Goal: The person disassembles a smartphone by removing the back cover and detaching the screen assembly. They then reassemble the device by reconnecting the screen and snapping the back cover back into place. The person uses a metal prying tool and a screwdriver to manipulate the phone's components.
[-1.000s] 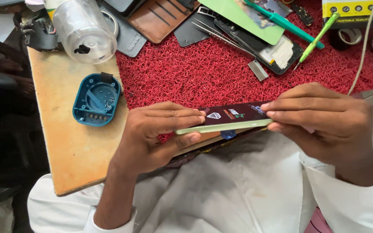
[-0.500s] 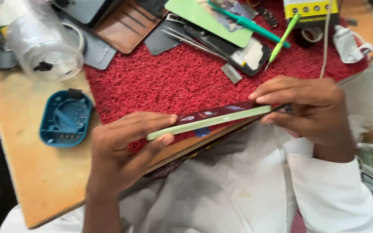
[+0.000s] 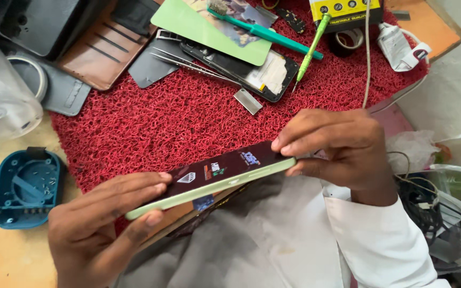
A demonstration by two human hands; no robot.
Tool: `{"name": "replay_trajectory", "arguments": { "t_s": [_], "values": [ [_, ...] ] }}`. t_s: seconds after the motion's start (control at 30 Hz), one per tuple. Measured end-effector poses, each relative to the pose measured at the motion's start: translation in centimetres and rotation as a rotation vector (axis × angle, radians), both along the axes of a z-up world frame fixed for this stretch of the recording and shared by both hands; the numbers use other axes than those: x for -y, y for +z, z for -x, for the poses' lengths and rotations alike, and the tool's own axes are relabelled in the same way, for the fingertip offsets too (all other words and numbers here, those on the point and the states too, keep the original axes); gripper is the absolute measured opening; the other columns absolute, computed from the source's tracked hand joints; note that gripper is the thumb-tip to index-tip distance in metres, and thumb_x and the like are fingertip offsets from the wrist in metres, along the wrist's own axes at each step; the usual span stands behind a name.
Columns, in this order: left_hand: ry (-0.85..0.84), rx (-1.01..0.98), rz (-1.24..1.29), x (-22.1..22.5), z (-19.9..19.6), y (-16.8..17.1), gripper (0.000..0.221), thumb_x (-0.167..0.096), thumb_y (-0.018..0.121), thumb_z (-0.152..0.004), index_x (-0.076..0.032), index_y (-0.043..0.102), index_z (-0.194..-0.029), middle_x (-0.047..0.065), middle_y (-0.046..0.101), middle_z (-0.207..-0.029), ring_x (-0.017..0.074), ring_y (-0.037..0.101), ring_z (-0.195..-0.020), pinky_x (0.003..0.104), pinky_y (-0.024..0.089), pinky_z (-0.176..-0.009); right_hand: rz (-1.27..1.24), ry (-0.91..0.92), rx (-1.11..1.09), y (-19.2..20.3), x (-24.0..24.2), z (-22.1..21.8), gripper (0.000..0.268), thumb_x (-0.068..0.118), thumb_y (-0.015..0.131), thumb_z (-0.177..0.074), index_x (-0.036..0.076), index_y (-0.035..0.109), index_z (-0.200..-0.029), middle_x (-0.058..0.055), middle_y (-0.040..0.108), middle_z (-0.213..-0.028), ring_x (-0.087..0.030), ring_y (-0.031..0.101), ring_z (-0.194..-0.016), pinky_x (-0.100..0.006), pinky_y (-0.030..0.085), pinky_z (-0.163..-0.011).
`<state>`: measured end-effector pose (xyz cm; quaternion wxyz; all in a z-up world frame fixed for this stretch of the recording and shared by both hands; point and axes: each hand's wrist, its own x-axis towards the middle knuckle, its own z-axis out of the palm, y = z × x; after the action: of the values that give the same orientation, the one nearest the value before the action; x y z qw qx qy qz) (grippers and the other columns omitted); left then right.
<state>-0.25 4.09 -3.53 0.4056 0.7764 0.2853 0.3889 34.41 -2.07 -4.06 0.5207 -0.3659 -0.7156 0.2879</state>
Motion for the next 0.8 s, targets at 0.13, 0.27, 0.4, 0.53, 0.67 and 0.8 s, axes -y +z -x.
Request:
{"name": "replay_trajectory", "arguments": {
  "t_s": [0.13,0.27,0.4,0.53,0.67,0.8],
  "values": [
    [0.000,-0.019,0.023,0.3,0.3,-0.2,0.033,0.002,0.079,-0.077,0.009,0.073,-0.109,0.023,0.077,-0.114,0.0309,0.077,-0.115,0.037,0.060,-0.102,-0.039,0.038,0.001,-0.2,-0.2,-0.2,0.025,0.006,0.087,-0.080,0.001,0.073,-0.101,-0.013,0.075,-0.103,-0.025,0.077,-0.093,-0.033,0.064,-0.080],
    [-0.016,-0.014,0.016,0.2,0.3,-0.3,0.034,0.002,0.080,-0.077,0.008,0.073,-0.110,0.023,0.078,-0.113,0.0304,0.078,-0.114,0.037,0.060,-0.102,-0.041,0.052,-0.028,-0.4,-0.3,0.0,0.024,0.007,0.087,-0.080,0.001,0.073,-0.099,-0.013,0.075,-0.101,-0.024,0.076,-0.091,-0.032,0.064,-0.080],
    [-0.008,-0.008,0.016,0.2,0.3,-0.4,0.032,0.002,0.080,-0.077,0.007,0.074,-0.109,0.022,0.078,-0.112,0.0302,0.078,-0.113,0.036,0.061,-0.100,-0.050,0.050,-0.022,-0.3,-0.4,0.1,0.023,0.007,0.086,-0.081,0.001,0.073,-0.099,-0.012,0.075,-0.101,-0.023,0.075,-0.090,-0.032,0.064,-0.079],
    [-0.009,0.012,0.001,0.3,0.4,-0.8,0.032,0.001,0.080,-0.078,0.007,0.074,-0.109,0.022,0.078,-0.114,0.0296,0.078,-0.113,0.036,0.061,-0.100,-0.004,0.008,-0.035,0.4,-0.1,0.8,0.025,0.008,0.085,-0.079,0.000,0.070,-0.098,-0.011,0.074,-0.097,-0.024,0.074,-0.089,-0.034,0.061,-0.079],
    [-0.038,0.074,0.028,0.4,0.3,-1.1,0.032,0.001,0.079,-0.081,0.008,0.073,-0.112,0.023,0.077,-0.116,0.0313,0.077,-0.117,0.037,0.060,-0.104,-0.016,0.006,-0.046,0.7,-0.2,1.1,0.025,0.007,0.085,-0.077,-0.001,0.069,-0.094,-0.012,0.073,-0.095,-0.025,0.073,-0.089,-0.037,0.061,-0.080],
    [-0.023,0.054,0.022,0.6,0.2,-1.1,0.032,0.000,0.080,-0.081,0.007,0.074,-0.111,0.023,0.077,-0.115,0.0312,0.077,-0.117,0.037,0.060,-0.103,-0.072,-0.024,-0.072,-0.3,0.2,1.2,0.022,0.004,0.084,-0.077,-0.001,0.070,-0.093,-0.013,0.073,-0.095,-0.026,0.073,-0.090,-0.039,0.066,-0.082]
  ]
}}
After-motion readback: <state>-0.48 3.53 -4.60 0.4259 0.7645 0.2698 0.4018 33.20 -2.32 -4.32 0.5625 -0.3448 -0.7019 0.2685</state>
